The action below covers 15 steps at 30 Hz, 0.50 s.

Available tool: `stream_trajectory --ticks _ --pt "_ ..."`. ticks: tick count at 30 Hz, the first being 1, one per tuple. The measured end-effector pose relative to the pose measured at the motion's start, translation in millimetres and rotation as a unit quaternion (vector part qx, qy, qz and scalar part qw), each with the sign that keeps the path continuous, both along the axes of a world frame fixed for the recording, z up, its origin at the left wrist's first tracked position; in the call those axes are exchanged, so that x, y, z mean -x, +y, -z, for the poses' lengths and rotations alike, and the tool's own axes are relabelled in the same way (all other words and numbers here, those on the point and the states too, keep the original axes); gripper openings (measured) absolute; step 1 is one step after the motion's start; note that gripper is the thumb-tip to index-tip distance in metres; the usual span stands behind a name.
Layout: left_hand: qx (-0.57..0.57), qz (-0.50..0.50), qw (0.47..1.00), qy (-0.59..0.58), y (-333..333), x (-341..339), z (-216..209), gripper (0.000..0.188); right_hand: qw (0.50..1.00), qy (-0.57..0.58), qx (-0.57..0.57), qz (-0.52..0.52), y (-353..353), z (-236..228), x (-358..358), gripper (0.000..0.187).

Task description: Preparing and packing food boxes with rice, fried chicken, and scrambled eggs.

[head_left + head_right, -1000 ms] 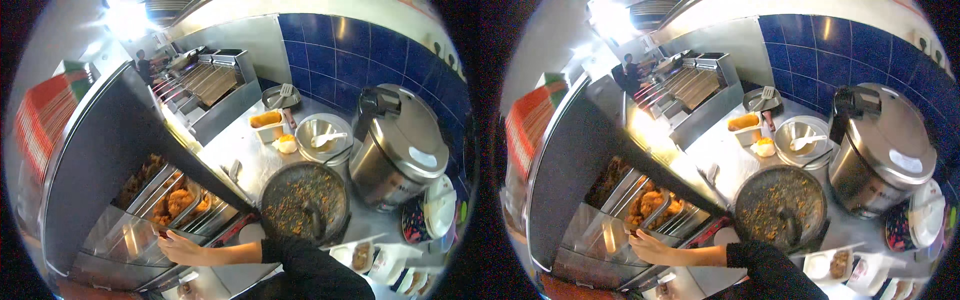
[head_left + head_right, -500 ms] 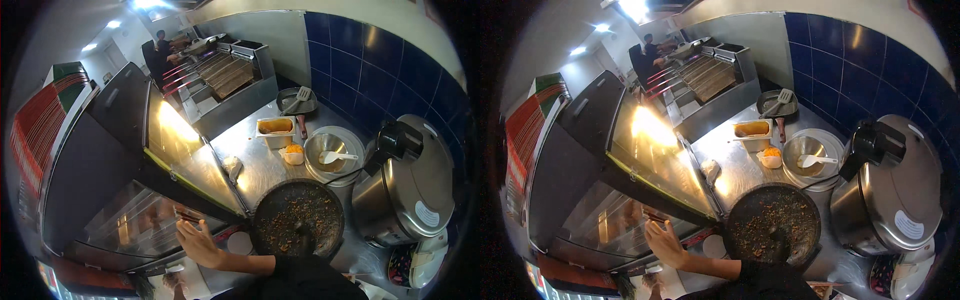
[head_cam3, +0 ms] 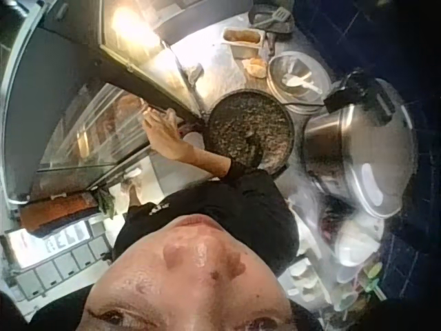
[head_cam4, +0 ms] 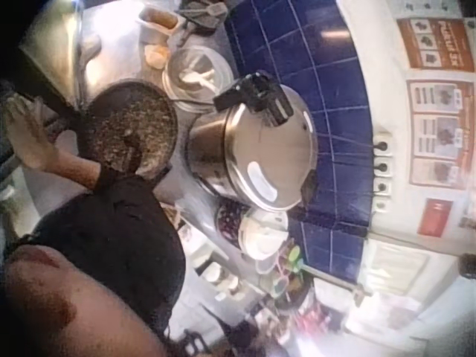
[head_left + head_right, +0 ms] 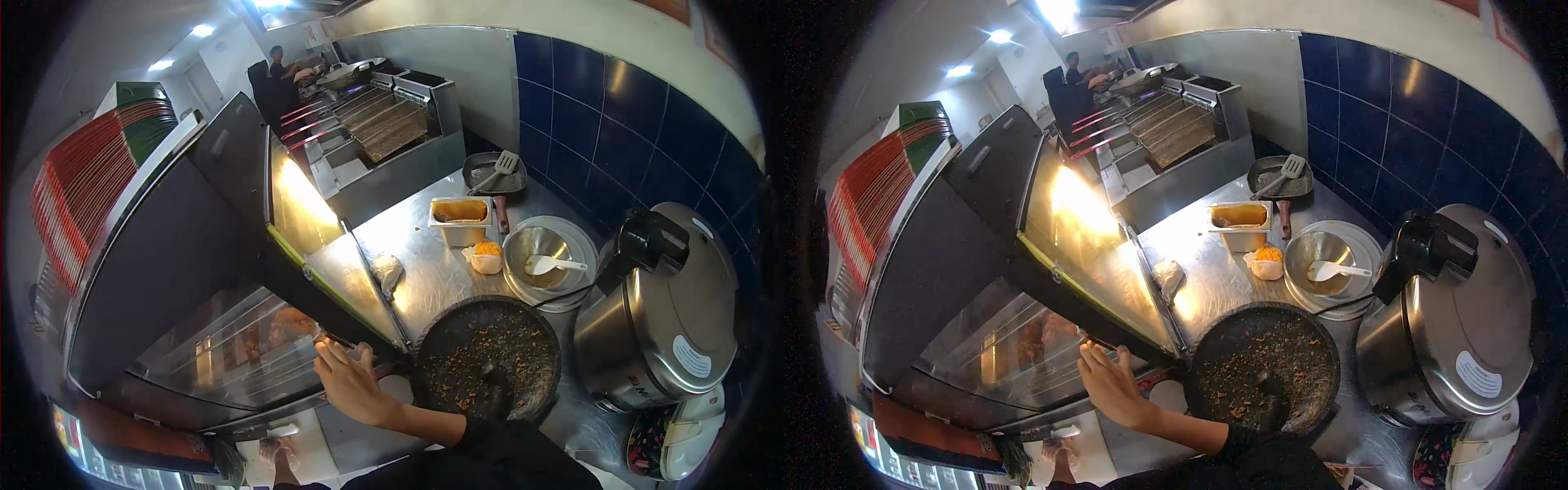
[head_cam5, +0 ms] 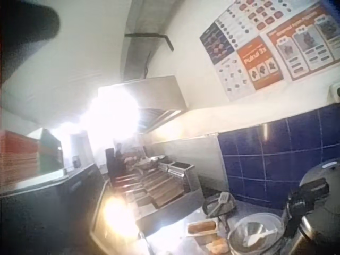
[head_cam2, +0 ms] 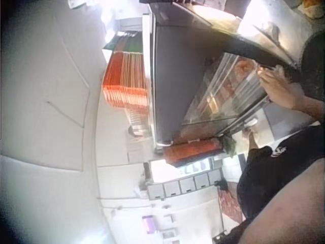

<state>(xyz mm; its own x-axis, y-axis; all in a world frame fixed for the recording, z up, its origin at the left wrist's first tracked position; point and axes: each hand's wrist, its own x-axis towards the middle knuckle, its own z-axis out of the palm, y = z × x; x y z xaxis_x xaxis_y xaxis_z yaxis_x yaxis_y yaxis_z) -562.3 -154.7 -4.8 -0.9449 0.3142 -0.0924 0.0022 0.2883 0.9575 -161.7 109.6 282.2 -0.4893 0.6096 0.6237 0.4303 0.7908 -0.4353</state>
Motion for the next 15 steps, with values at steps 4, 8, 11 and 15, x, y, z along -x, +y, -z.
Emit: stream_trajectory --ticks 4,8,11,15 --pt "-0.032 -0.022 0.999 -0.020 -4 3 0 0.015 0.996 0.047 0.004 -0.072 4 -14 -16 0.023" --pt "-0.066 -0.040 0.996 -0.038 -2 5 -2 0.014 0.839 0.183 0.155 -0.489 -13 -43 -46 0.025" --pt "-0.100 -0.053 0.992 -0.047 2 9 -3 0.013 0.638 0.171 0.313 -0.683 -43 -69 -78 0.025" --pt "-0.426 -0.091 0.891 -0.130 -7 27 -14 0.012 0.482 0.184 0.162 -0.841 -74 -68 -80 0.037"
